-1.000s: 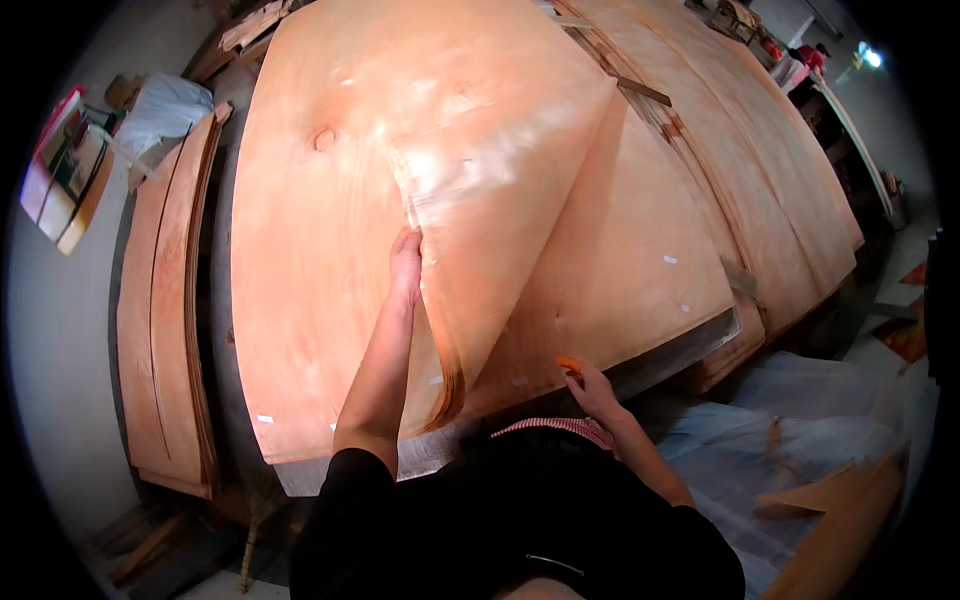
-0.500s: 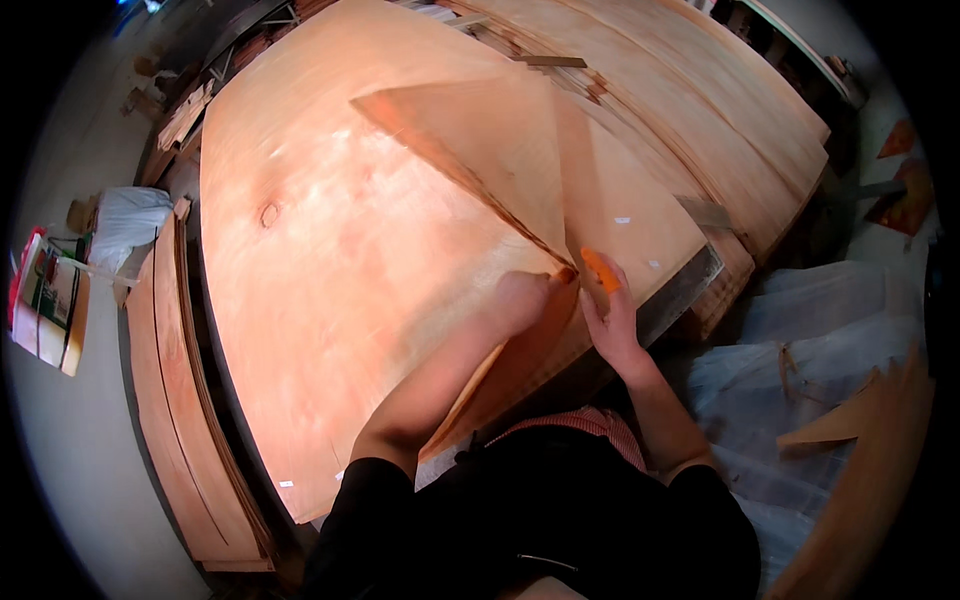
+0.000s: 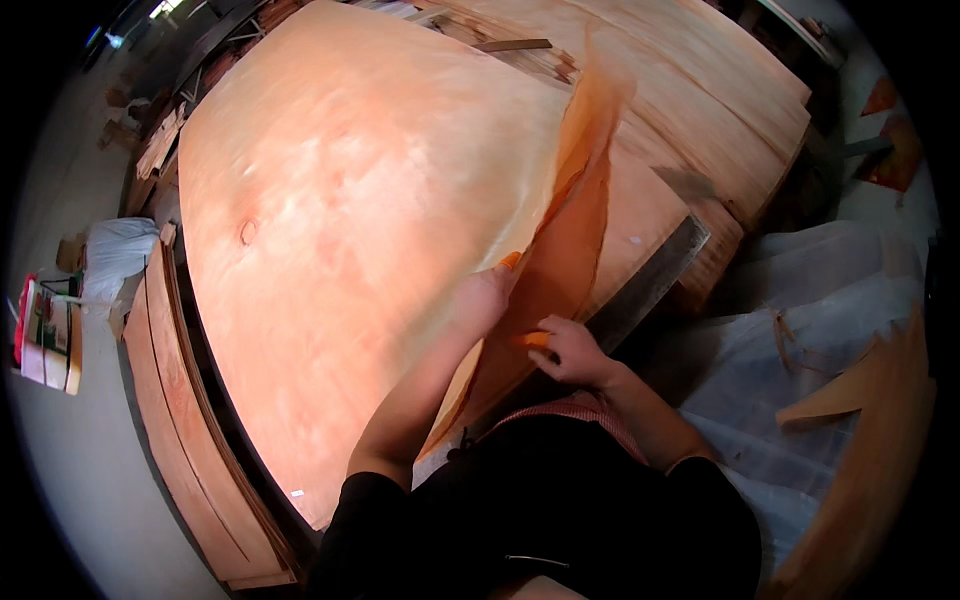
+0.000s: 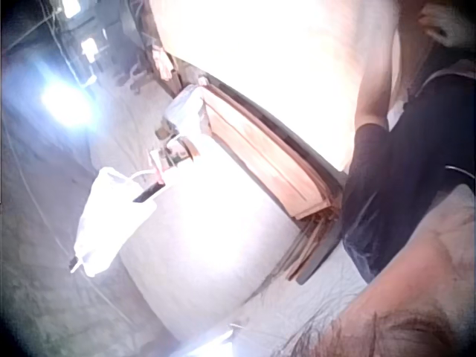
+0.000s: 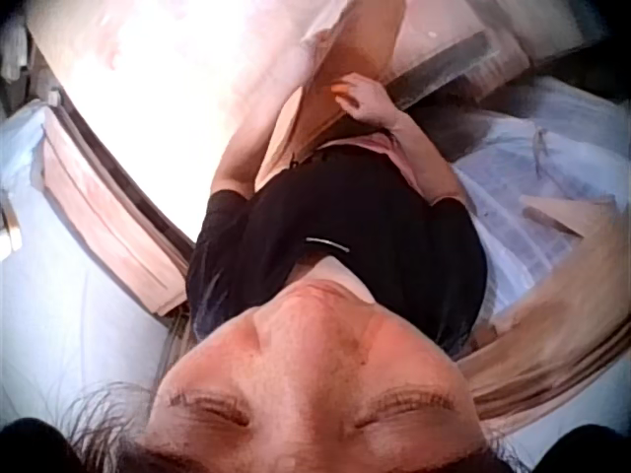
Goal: The person measures a large, curved wooden panel using a white tape measure and marks specific points with an orange marker. They repeatedly lift the flexible wood to measure and mark different sections, ensuring precise placement of the marks across the surface.
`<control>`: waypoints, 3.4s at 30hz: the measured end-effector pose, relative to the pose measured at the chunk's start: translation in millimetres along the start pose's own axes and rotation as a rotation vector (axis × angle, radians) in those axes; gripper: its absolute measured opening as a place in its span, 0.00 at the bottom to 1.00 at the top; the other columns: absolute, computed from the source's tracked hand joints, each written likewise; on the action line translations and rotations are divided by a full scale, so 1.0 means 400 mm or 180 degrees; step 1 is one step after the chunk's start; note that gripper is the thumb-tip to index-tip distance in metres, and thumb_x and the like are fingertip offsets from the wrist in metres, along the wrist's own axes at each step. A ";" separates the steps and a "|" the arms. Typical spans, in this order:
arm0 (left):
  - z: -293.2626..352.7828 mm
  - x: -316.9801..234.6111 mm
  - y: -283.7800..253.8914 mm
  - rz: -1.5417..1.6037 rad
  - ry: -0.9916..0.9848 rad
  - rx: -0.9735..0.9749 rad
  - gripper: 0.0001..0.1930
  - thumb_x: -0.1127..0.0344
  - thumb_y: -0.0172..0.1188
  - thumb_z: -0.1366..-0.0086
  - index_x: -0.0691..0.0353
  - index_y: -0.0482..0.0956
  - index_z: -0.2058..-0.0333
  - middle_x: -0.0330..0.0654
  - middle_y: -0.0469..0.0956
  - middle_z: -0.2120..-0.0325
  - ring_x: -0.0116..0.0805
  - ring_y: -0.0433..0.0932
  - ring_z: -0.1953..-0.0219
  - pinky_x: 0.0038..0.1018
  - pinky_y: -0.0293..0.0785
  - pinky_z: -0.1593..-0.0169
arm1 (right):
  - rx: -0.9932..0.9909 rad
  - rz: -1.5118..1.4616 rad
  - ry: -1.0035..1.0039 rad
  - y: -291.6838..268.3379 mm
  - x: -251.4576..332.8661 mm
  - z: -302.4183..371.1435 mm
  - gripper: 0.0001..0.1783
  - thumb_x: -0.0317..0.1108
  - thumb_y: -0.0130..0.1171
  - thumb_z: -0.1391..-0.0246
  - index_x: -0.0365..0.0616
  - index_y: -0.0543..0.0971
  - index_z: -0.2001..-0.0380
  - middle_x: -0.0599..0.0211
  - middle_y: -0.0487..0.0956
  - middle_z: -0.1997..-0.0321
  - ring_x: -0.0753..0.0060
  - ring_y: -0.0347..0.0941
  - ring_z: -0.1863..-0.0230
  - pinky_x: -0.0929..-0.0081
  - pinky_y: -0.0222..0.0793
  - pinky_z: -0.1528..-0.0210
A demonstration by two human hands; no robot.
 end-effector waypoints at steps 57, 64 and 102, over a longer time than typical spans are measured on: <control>0.031 0.667 -0.421 -0.1937 -0.0827 -0.1410 0.34 0.52 0.57 0.45 0.58 0.58 0.43 0.48 0.53 0.40 0.50 0.56 0.41 0.52 0.47 0.41 | -0.0054 0.1689 0.1124 0.197 -0.465 -0.123 0.35 0.42 0.49 0.52 0.43 0.55 0.41 0.59 0.54 0.36 0.58 0.50 0.37 0.59 0.46 0.38; 0.126 0.727 -0.216 -0.1595 -0.1453 -0.0852 0.37 0.42 0.51 0.44 0.60 0.57 0.43 0.45 0.53 0.40 0.46 0.51 0.39 0.50 0.43 0.39 | -0.0131 0.1704 0.1118 0.186 -0.440 -0.134 0.34 0.41 0.48 0.50 0.42 0.54 0.41 0.59 0.54 0.37 0.58 0.50 0.37 0.60 0.46 0.38; 0.465 0.753 -0.644 0.1678 -0.1855 -0.4101 0.11 0.64 0.59 0.44 0.65 0.80 0.65 0.40 0.79 0.77 0.24 0.75 0.74 0.23 0.70 0.68 | 0.0978 -0.0490 0.0478 0.274 -0.268 -0.148 0.17 0.36 0.49 0.49 0.48 0.75 0.55 0.59 0.76 0.70 0.66 0.72 0.69 0.72 0.67 0.62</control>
Point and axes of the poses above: each hand's wrist, its own z-axis away from the middle knuckle, its own y-axis out of the palm, x = y × z, the point moved 6 cm from there along -z, towards the middle knuckle
